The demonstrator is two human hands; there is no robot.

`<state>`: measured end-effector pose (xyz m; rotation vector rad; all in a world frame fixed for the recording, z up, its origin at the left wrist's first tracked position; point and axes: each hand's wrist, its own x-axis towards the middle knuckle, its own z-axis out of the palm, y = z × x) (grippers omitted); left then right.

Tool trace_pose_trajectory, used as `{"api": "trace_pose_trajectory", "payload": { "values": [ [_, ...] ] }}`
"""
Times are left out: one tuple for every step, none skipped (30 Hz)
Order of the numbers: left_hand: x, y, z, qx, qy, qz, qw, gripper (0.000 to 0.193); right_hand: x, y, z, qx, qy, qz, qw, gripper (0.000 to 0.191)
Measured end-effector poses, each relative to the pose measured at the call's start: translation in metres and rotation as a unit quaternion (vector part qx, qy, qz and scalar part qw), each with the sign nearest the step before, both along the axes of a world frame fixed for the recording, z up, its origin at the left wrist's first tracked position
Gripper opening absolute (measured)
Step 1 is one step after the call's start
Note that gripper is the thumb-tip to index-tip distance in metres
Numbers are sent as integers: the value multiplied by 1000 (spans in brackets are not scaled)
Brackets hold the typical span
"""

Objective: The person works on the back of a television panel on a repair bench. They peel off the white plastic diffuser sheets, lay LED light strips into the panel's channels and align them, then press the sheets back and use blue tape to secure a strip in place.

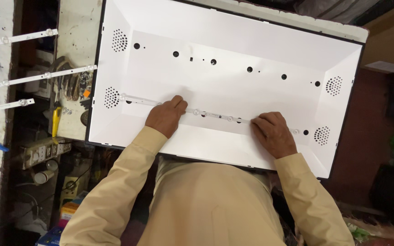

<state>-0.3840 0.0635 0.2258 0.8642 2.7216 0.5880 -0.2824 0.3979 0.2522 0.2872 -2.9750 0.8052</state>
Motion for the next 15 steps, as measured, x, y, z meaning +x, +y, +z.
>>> {"api": "trace_pose_trajectory", "payload": {
  "values": [
    [0,-1,0,10,-5,3,1000,7,1,-1,1,-4,-3,-3,1000,17],
    [0,-2,-1,21,-8,5,1000,6,1,-1,2,-8,-5,-6,1000,17],
    [-1,-2,-1,19,-12,5,1000,6,1,-2,3,-12,-6,-9,1000,16],
    [-1,-3,-1,18,-16,5,1000,7,1,-2,4,-15,-8,-7,1000,16],
    [-1,-4,-1,16,-21,6,1000,7,1,-2,5,-18,-10,-4,1000,16],
    [-2,-5,-1,21,-21,8,1000,9,1,-2,6,-21,-12,-1,1000,15],
    [-1,-6,-1,25,-21,11,999,12,1,-2,6,-21,-13,-1,1000,15],
    [-1,-7,-1,30,-21,14,999,16,1,-2,5,-21,-14,-1,1000,15],
    [0,-8,-2,40,-27,25,998,14,2,-1,4,-21,-15,-2,1000,15],
    [1,-8,-3,51,-33,37,997,13,4,0,3,-16,-12,-6,1000,16],
    [3,-9,-4,62,-39,49,996,12,5,1,2,-11,-9,-10,1000,17],
    [4,-9,-6,67,-33,53,996,13,8,3,1,-6,-7,-14,1000,18],
    [6,-10,-8,72,-27,58,995,13,10,5,1,0,-3,-22,1000,18],
    [8,-10,-10,75,-20,63,995,14,11,7,0,4,2,-29,1000,18],
    [10,-10,-11,77,-31,67,994,15,12,9,-1,6,9,-34,999,18]
  ]
}}
